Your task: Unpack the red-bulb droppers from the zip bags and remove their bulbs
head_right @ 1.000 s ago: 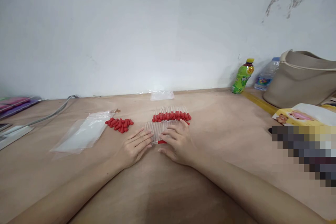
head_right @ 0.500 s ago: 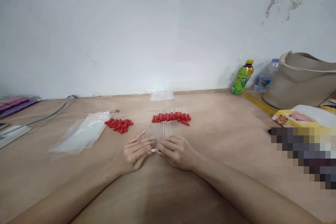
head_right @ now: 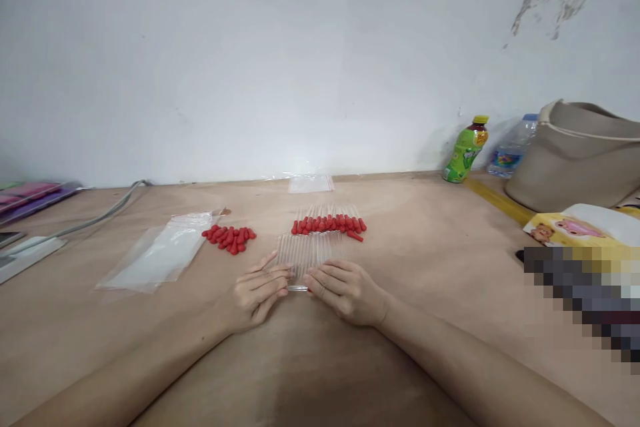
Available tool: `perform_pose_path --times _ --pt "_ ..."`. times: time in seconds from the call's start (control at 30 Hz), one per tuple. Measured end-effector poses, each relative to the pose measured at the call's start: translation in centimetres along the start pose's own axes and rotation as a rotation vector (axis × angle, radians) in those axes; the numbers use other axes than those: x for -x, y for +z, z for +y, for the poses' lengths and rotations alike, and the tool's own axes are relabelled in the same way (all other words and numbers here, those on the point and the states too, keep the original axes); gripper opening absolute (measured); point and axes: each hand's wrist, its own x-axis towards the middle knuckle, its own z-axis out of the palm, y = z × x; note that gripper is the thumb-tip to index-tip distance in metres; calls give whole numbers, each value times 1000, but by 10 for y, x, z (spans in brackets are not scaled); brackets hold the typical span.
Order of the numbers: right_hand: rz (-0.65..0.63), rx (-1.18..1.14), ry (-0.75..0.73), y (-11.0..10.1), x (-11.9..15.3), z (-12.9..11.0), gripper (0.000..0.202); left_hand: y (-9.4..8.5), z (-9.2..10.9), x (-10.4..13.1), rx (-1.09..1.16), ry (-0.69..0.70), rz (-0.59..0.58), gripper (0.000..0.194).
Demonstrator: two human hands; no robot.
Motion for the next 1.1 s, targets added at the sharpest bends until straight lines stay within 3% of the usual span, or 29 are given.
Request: perform_pose_path --times 0.13,0.23,0.37,0.43,0.63,0.87,1.1 --pt "19 46 7 -4 3 1 19 -2 -2 3 -12 6 -1 18" --pt "70 98 122 -5 14 11 18 -8 -9 9 -41 -78 44 16" --pt "153 0 568 -5 33 39 17 -17 -21 16 -194 -359 124 15" --pt "127 -55 773 -5 40 53 21 -17 -25 16 -246 -468 110 20" --pt "-29 -75 1227 -6 50 69 20 -9 -31 21 -286 -554 28 38" --pt "-115 -25 1212 -5 58 72 20 -10 -32 19 -433 -636 -131 28" --pt "-142 -113 1247 -4 56 71 23 -5 -30 12 -326 -630 -112 17"
